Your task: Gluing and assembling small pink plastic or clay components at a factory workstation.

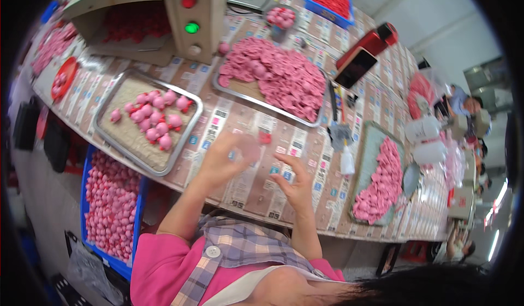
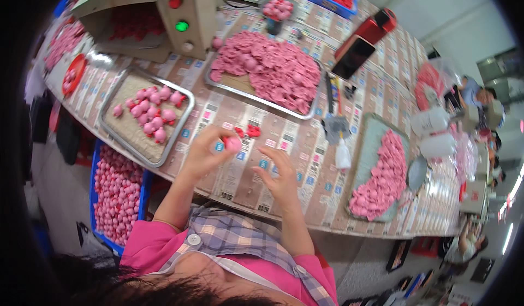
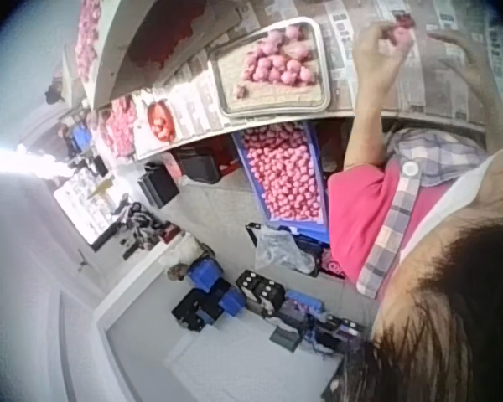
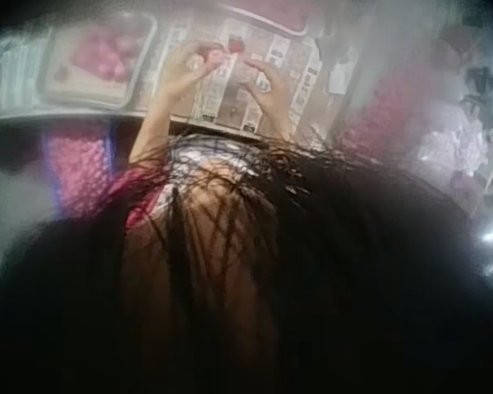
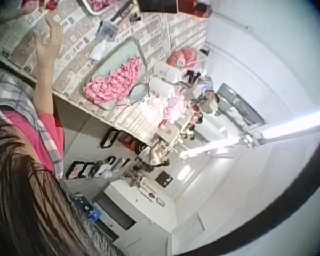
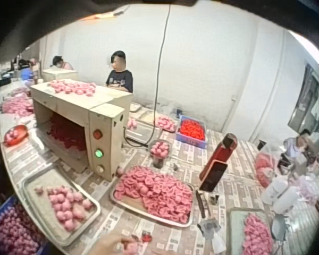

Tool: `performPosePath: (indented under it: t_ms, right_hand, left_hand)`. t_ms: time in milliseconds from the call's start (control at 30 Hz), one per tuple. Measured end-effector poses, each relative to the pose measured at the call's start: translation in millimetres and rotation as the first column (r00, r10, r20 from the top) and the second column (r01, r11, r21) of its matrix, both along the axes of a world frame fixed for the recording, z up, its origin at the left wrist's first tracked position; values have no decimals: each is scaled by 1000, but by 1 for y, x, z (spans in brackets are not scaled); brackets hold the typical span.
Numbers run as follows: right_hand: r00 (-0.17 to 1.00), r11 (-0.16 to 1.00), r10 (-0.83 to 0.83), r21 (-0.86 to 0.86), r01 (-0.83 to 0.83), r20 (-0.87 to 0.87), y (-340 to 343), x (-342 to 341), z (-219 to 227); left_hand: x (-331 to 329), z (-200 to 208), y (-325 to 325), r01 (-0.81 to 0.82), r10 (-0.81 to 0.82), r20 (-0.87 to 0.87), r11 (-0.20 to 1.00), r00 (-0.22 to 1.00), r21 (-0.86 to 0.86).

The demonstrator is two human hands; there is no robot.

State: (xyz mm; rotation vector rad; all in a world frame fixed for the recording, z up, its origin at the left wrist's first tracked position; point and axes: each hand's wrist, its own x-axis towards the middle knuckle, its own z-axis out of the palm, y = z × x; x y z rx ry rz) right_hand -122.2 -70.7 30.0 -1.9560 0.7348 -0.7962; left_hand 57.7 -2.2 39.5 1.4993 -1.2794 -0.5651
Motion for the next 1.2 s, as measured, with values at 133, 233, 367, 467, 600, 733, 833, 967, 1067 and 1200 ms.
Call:
performPosePath:
  t_ms: [133, 233, 367, 467, 600, 733, 833, 967, 1067, 1200]
  right_hand:
    - [994, 993, -91, 65, 94, -58, -6, -10, -7]
    - [993, 989, -108, 93, 112, -50, -7, -6, -6]
    - [983, 989, -118, 68, 129, -143, -8, -8, -10]
    - [977, 992, -118, 23, 124, -178, -8, -10, -13]
    - [974, 997, -66, -49, 57, -216, -13, 1, -10]
    - [976, 993, -19, -117, -7, -217, -25, 30, -12]
    - [975, 930, 9, -355, -90, -223, -30, 58, -23]
    - [864, 785, -105, -574, -231, -492, -27, 79, -36]
    - [826, 756, -103, -583, -297, -554, -23, 71, -33]
    - [975, 970, 22, -230, -74, -220, -9, 40, -1]
  left_hand:
    - [94, -8, 30, -550, 551, 61, 835, 832, -32]
    - [159, -19, 81, -775, 716, 415, 631, 562, -39]
    - [171, -13, 113, -768, 665, 389, 582, 638, 267]
    - [172, -28, 115, -711, 631, 335, 661, 699, 240]
    - [175, -22, 115, -711, 578, 492, 692, 651, 128]
    - [157, -1, 77, -711, 618, 465, 702, 634, 36]
    - [126, 0, 17, -479, 464, 152, 874, 873, 85]
    - [75, -2, -66, -31, 18, 231, 998, 973, 53]
    - [54, -13, -123, -44, 18, 443, 998, 897, 48]
    - [45, -42, -154, -97, 1, 532, 984, 847, 152]
